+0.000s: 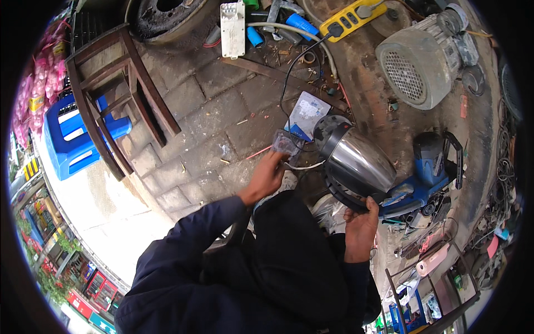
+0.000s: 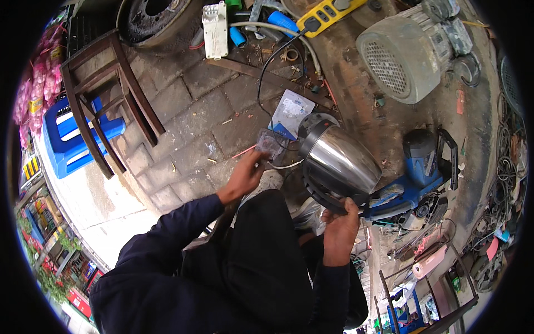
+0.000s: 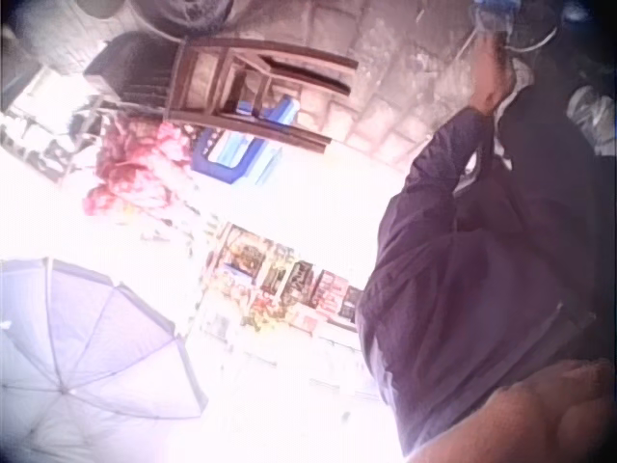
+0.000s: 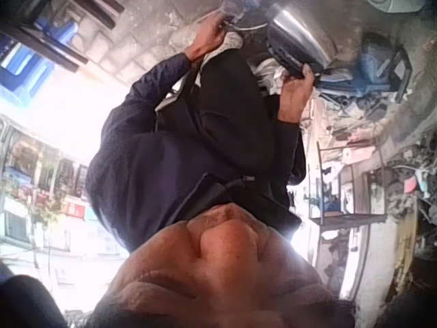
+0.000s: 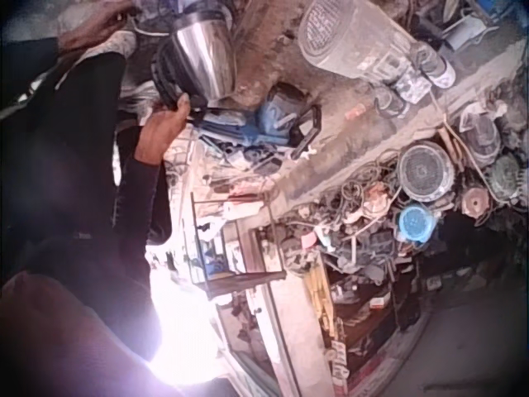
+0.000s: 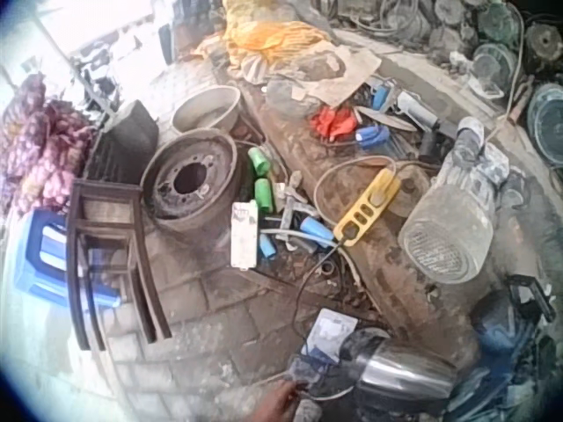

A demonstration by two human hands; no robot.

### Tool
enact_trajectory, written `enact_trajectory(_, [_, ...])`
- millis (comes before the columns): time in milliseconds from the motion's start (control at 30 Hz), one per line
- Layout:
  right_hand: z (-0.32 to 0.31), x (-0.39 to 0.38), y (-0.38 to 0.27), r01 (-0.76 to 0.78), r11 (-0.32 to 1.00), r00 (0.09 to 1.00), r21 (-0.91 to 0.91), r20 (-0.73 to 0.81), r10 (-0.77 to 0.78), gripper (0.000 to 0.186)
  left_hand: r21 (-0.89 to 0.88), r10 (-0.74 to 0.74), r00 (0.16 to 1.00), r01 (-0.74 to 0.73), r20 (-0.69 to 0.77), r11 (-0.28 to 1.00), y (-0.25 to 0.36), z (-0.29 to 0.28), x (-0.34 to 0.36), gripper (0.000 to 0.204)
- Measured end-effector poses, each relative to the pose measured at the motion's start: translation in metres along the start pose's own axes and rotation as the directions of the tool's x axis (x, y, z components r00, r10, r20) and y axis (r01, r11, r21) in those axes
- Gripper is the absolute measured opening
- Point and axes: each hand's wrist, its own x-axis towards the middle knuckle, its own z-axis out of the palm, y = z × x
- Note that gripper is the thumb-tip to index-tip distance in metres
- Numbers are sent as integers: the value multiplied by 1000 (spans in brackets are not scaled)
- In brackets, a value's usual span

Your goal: The person strips and twists wires of a power cord, connects them to a plug, and tests the connection by plugging the cord into a power strip and a metal kettle. They use pliers and a multimeter during the process.

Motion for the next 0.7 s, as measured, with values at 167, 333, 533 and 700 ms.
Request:
enact_trajectory(167, [-7,2,4,4,999,999,36,35,-5,23,18,140,925,-156,354,988,-6,-15,41,40])
enact_trajectory(333, [-1,8,6,2,999,1000,48,11,-3,23,-46,111,821,-103,561,994,-5,-12,45,34])
enact_trajectory(533, [10,13,18,90,992,995,-85,49,-86,27,-10,102,826,-117,555,993,-8,-18,45,29])
enact_trajectory(700, [21,26,50,214,944,976,-250,15,-218,25,129,-37,801,-50,597,990,-15,-16,50,24])
